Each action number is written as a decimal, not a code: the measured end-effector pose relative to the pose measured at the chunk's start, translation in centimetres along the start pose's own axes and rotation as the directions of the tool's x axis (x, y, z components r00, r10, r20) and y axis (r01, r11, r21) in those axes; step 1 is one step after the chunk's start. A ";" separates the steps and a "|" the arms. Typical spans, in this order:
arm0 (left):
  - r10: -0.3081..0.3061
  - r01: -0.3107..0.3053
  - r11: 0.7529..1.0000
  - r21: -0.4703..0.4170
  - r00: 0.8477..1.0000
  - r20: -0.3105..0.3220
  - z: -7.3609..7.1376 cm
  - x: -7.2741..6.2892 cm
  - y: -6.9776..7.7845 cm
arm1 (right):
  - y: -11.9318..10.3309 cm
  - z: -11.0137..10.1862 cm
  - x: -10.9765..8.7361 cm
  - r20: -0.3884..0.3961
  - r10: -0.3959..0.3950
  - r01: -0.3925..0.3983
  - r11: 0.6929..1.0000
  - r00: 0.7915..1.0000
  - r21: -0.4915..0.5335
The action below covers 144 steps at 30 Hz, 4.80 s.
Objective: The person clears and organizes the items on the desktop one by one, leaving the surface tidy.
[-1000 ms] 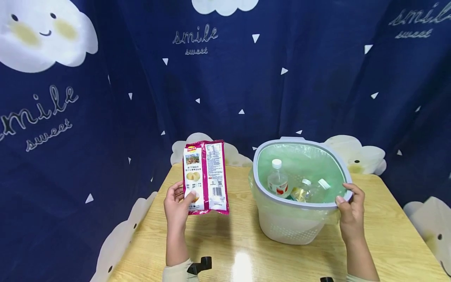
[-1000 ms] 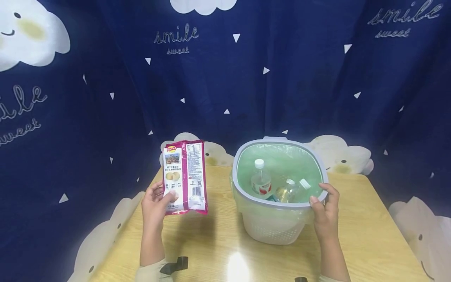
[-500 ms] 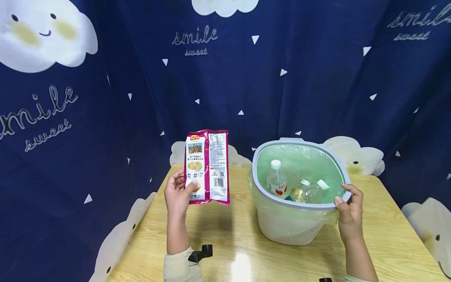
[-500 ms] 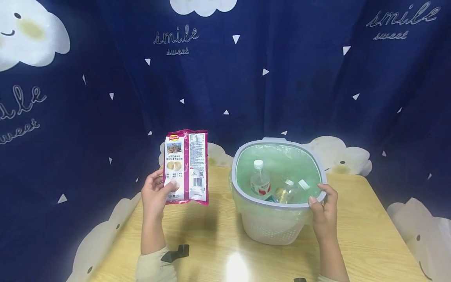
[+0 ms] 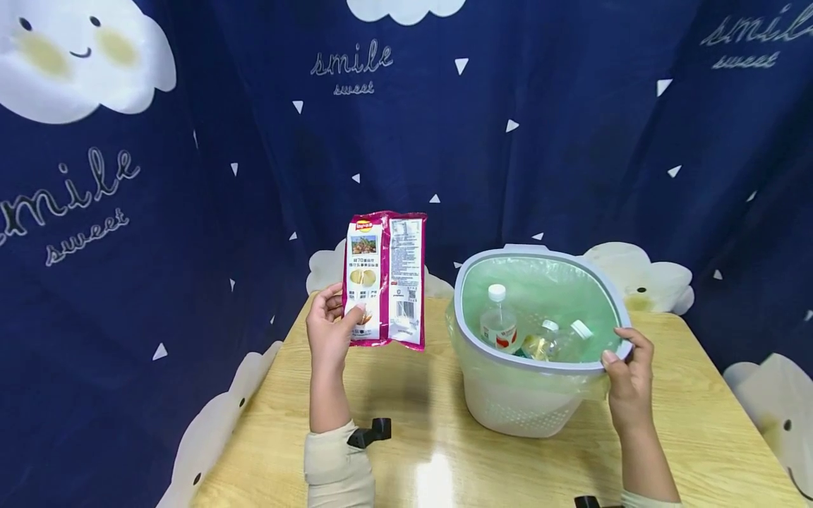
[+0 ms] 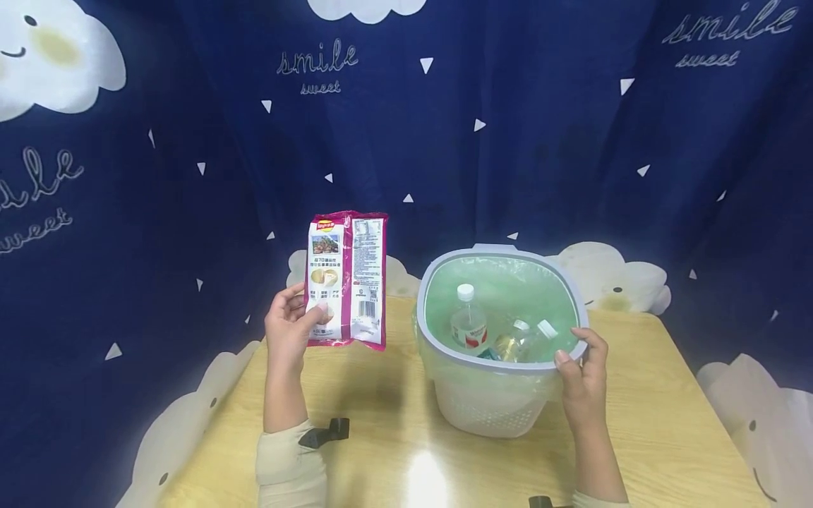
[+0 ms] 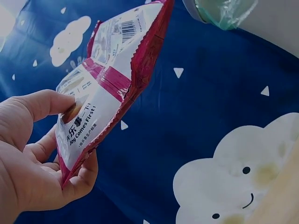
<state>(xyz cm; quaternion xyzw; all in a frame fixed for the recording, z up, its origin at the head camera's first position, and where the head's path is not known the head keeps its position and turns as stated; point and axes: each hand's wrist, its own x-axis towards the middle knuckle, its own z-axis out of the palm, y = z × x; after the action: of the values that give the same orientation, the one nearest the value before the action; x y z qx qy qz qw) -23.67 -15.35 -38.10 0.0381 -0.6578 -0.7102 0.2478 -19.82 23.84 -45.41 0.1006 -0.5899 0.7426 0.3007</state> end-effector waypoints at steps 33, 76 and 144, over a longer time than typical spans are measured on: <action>0.162 -0.161 0.987 -0.013 0.985 0.064 3.2 3.1 0.8 | 0.3 0.4 0.3 -0.015 0.000 0.000 1.000 1.000 -0.004; 0.138 -0.147 0.989 -0.014 0.889 0.437 15.3 6.0 7.2 | 0.3 0.0 -0.1 -0.025 -0.021 0.020 0.999 0.999 -0.034; -0.357 -0.007 0.895 0.447 0.590 0.724 21.5 6.5 2.5 | 0.4 0.2 0.1 -0.003 -0.068 0.068 0.998 0.998 0.006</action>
<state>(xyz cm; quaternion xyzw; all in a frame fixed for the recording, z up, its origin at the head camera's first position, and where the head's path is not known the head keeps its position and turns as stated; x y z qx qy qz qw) -36.75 1.72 -31.16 -0.1631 -0.8226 -0.5222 -0.1551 -20.16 23.59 -45.63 0.1205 -0.5836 0.7338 0.3263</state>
